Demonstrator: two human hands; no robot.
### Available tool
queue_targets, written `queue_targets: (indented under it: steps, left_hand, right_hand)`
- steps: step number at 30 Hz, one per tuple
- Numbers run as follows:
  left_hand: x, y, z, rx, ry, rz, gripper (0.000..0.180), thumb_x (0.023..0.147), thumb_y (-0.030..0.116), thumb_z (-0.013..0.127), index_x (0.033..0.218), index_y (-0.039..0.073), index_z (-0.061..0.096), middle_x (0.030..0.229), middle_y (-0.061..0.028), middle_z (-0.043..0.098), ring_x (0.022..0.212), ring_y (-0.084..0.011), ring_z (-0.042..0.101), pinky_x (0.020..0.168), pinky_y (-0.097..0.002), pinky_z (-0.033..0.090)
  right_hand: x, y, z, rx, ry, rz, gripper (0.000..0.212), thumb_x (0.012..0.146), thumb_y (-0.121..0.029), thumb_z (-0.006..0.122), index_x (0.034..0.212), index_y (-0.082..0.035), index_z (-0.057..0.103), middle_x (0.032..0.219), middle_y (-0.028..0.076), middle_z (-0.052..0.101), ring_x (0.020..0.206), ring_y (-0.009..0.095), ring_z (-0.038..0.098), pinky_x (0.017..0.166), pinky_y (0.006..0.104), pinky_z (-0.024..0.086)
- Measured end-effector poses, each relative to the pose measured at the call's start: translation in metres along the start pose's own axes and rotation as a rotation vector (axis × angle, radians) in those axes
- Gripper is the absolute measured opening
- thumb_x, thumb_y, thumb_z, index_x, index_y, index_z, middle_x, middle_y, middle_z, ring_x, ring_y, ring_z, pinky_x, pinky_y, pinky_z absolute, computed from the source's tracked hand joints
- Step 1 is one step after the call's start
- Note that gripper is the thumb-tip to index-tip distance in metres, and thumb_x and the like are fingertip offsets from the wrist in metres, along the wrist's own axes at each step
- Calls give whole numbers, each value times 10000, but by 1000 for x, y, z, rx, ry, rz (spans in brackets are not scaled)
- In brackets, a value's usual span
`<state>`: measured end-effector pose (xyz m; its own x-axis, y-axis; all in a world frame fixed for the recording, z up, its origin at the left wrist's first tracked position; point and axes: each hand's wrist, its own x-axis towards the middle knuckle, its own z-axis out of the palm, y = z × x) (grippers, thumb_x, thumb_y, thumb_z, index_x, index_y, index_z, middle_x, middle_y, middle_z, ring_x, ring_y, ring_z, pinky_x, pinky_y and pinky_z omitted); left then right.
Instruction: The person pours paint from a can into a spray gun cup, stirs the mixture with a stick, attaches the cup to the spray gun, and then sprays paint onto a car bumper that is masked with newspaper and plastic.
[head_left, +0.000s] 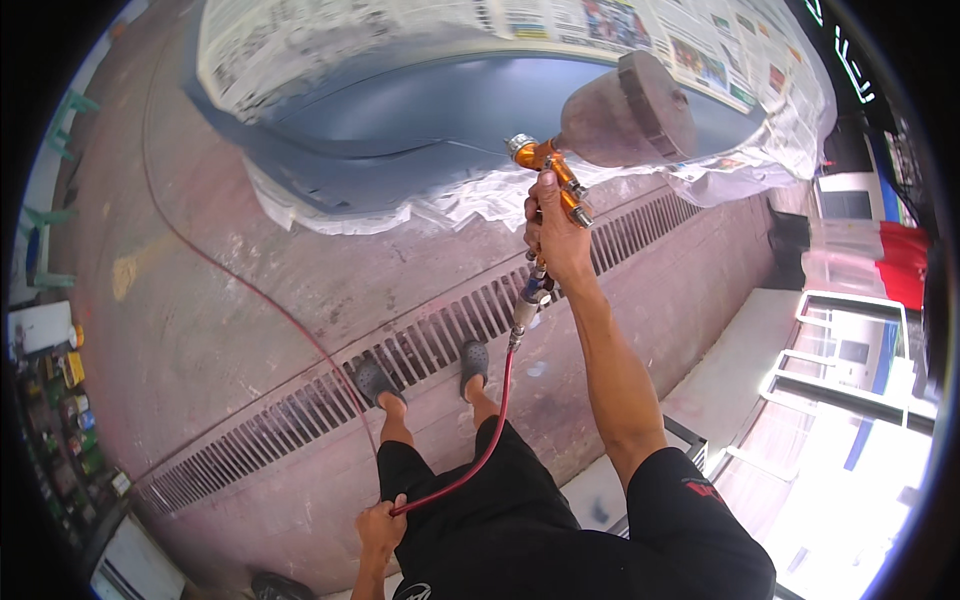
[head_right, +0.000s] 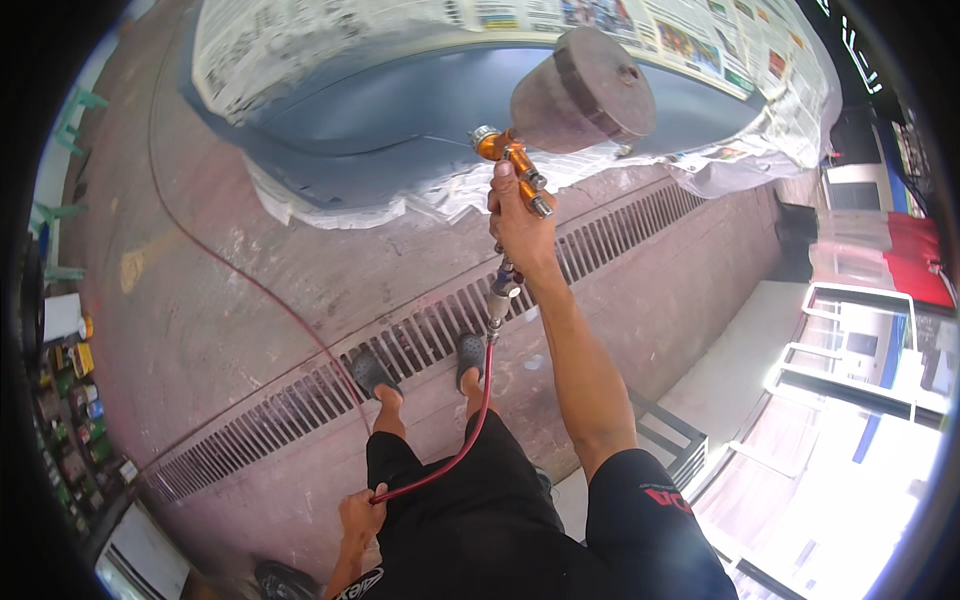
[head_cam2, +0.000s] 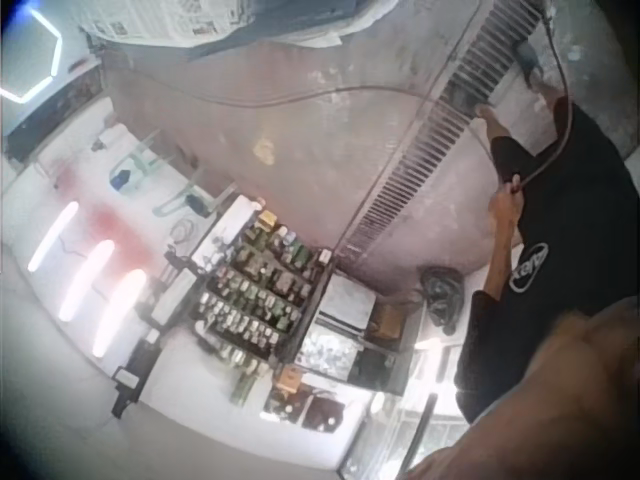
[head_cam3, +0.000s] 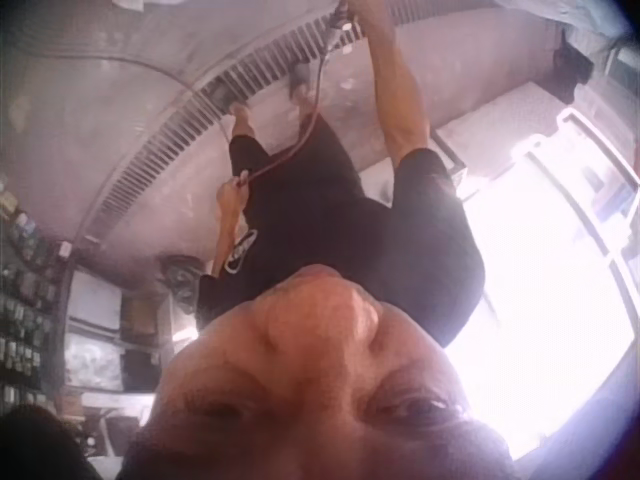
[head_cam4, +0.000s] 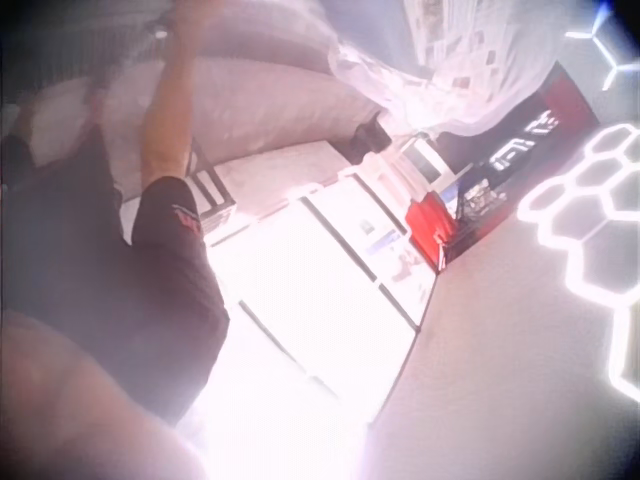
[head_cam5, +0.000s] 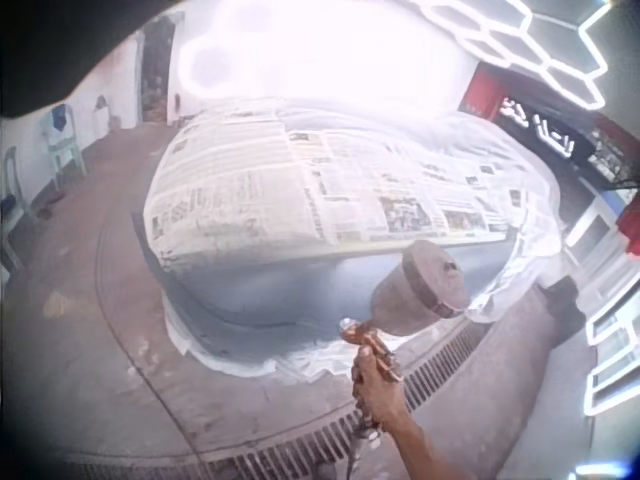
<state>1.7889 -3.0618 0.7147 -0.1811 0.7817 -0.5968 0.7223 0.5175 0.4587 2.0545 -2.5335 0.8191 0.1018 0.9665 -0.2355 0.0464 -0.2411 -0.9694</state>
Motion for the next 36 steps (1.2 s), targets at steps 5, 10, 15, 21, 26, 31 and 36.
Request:
queue_targets:
  steps: [5, 10, 15, 21, 26, 31, 36]
  left_hand:
    - [21, 91, 19, 13, -45, 71, 593, 1056, 514, 752, 681, 57, 706, 648, -233, 665, 619, -481, 683, 592, -567, 502]
    - [35, 173, 43, -39, -103, 65, 595, 1053, 516, 754, 690, 47, 704, 654, -244, 659, 629, -488, 684, 596, -567, 502]
    - [42, 195, 64, -6, -113, 77, 585, 1054, 512, 746, 701, 46, 714, 680, -253, 676, 667, -508, 697, 631, -583, 523]
    - [41, 172, 55, 32, -119, 25, 566, 1058, 513, 730, 752, 39, 756, 729, -265, 700, 722, -518, 716, 665, -584, 545]
    - [33, 141, 41, 52, -153, -61, 568, 1061, 535, 712, 785, 44, 784, 766, -279, 716, 766, -527, 730, 704, -582, 571]
    - [20, 96, 43, 25, -151, -134, 561, 1059, 534, 713, 786, 51, 793, 762, -283, 718, 777, -530, 735, 712, -587, 575]
    - [25, 86, 43, 47, -183, -155, 562, 1055, 541, 714, 785, 56, 800, 754, -276, 723, 778, -527, 740, 717, -587, 580]
  right_hand:
    - [39, -17, -134, -20, 115, -16, 549, 1126, -626, 650, 1001, -93, 606, 771, -17, 552, 527, 48, 459, 478, 248, 380]
    - [79, -27, -246, 13, 315, -61, 532, 1119, -608, 677, 997, -95, 605, 761, -16, 547, 506, 58, 456, 465, 255, 398]
    - [89, -12, -292, -107, 522, -231, 513, 1133, -556, 685, 995, -65, 639, 770, -6, 595, 498, 59, 471, 445, 269, 373]
    - [51, 45, -215, -244, 504, -273, 355, 1149, -360, 706, 1049, -20, 727, 760, -19, 597, 689, 99, 559, 636, 312, 449]
    - [15, 146, -116, -451, 254, -299, 247, 1136, -270, 724, 1175, -26, 739, 898, 12, 682, 821, 156, 658, 735, 340, 527]
    - [-23, 208, -5, -505, 9, -254, 264, 1136, -291, 727, 1177, -30, 736, 930, 15, 683, 852, 160, 661, 756, 342, 534]
    - [-28, 235, 37, -517, -119, -228, 282, 1136, -313, 730, 1179, -35, 733, 961, 19, 685, 884, 165, 665, 777, 343, 542]
